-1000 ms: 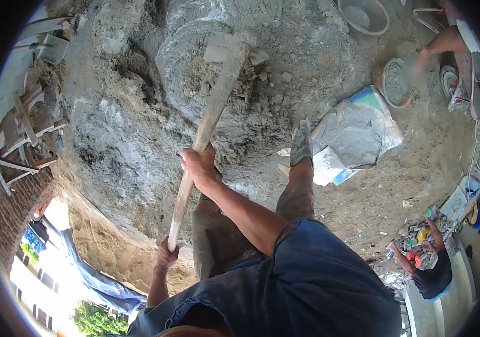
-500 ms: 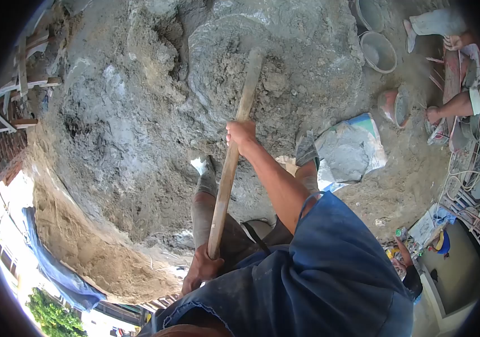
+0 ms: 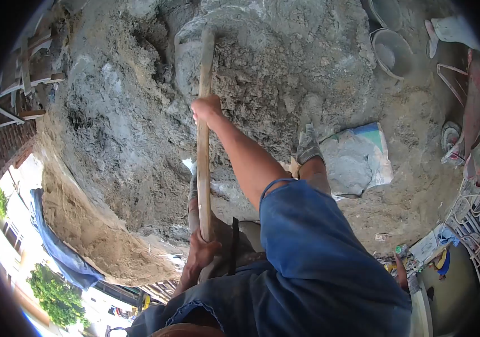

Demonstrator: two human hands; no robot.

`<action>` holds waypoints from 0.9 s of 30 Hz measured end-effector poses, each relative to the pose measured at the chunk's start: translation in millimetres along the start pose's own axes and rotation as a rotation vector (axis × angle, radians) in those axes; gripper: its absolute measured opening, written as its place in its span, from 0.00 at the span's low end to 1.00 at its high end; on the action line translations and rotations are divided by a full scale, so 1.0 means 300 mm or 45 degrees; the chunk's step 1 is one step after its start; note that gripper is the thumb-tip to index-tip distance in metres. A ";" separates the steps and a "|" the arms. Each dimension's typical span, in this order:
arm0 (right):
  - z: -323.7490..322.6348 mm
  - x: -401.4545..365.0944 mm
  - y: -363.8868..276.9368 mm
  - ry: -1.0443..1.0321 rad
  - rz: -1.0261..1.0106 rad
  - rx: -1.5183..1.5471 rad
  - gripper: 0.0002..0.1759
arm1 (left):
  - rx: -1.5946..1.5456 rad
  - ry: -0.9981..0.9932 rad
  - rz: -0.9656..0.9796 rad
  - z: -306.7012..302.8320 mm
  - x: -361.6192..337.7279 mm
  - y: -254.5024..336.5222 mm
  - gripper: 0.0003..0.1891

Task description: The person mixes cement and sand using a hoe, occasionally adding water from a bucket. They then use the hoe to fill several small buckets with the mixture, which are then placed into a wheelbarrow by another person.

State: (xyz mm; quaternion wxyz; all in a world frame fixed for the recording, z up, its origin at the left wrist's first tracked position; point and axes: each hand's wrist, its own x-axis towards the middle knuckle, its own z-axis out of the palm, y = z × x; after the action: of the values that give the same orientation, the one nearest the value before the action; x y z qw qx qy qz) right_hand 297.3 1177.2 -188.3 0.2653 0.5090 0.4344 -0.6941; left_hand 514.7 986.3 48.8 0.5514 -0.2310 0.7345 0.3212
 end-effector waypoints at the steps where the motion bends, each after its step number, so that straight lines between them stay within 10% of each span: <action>1: -0.009 0.006 0.158 0.049 0.058 -0.059 0.06 | 0.027 -0.106 -0.127 -0.012 -0.107 0.046 0.17; 5: -0.185 -0.374 0.199 0.050 0.197 0.432 0.05 | 0.342 -0.148 -0.336 -0.002 -0.383 0.030 0.26; 8: -0.334 -0.526 0.041 0.143 0.025 0.493 0.06 | 0.223 -0.023 0.123 -0.003 -0.388 0.005 0.25; 17: -0.873 0.080 -0.527 0.459 -0.610 0.320 0.06 | 0.438 -0.170 0.561 0.233 0.532 0.475 0.23; 27: -0.002 -0.202 0.232 0.390 -0.123 0.415 0.14 | 0.429 -0.204 0.306 -0.411 0.082 -0.296 0.15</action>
State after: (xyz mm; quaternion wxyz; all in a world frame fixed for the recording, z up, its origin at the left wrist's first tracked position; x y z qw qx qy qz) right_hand 374.7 1139.7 -154.9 0.0769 0.6232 0.3755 -0.6816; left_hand 487.8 836.0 28.9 0.5966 -0.0202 0.7538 0.2746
